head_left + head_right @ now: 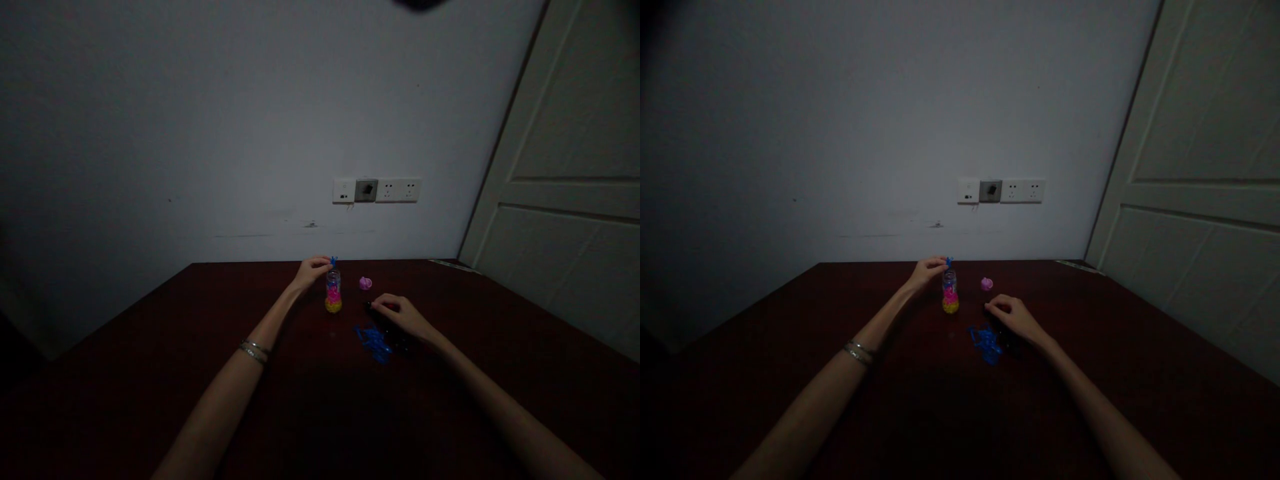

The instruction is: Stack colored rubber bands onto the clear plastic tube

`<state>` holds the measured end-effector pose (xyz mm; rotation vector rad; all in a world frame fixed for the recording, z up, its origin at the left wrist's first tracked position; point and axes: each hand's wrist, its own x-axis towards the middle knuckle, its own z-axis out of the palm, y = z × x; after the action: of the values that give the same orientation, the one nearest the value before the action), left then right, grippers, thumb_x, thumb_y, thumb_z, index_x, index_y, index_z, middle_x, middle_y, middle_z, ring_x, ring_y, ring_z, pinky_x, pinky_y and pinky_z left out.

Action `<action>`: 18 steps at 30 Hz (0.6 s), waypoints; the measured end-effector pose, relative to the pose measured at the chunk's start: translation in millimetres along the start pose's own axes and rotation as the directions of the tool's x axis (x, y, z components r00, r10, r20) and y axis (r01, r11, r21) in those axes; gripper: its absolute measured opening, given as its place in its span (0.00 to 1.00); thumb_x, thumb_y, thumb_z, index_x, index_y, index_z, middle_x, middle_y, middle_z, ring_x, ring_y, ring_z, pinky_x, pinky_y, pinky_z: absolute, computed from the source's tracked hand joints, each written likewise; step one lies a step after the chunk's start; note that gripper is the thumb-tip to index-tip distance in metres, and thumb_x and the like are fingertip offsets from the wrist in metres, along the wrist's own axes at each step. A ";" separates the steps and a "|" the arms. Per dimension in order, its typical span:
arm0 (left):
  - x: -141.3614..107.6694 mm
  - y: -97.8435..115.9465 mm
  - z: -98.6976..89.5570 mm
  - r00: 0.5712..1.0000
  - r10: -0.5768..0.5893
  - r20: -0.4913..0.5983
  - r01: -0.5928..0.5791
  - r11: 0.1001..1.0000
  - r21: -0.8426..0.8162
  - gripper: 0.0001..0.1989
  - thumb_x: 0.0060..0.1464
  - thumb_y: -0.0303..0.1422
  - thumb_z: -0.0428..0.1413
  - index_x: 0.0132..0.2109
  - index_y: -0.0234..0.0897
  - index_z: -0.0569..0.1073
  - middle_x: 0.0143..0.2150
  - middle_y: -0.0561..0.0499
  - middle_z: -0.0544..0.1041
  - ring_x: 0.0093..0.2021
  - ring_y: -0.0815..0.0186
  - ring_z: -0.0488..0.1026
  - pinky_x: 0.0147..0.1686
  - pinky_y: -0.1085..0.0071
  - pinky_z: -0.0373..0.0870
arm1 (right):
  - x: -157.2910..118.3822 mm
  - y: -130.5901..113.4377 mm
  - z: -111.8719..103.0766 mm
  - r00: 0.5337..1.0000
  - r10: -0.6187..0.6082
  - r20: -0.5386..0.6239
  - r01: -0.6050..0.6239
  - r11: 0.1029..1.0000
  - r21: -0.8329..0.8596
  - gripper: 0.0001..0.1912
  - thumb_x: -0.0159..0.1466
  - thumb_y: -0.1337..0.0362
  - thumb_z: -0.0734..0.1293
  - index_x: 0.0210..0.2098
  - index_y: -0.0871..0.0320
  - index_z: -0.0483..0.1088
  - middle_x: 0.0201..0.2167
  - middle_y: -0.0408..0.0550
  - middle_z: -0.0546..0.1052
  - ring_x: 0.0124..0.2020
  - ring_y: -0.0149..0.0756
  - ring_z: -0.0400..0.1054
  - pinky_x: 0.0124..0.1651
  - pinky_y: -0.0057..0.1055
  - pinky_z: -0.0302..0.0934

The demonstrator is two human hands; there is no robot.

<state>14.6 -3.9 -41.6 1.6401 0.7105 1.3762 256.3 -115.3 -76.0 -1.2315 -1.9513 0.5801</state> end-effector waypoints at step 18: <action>-2.4 5.9 7.6 0.997 -0.069 -0.036 0.063 0.987 -0.148 0.11 0.32 0.33 0.63 0.27 0.33 0.76 0.40 0.46 0.73 0.42 0.63 0.67 0.45 0.67 0.59 | -1.3 -0.2 1.8 1.000 0.004 0.018 -0.004 1.000 -0.014 0.16 0.58 0.53 0.59 0.31 0.59 0.72 0.34 0.50 0.74 0.38 0.38 0.67 0.43 0.33 0.58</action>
<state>20.8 -10.6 -37.8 1.4642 0.6658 1.3848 255.2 -116.6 -77.4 -1.2431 -1.9710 0.5823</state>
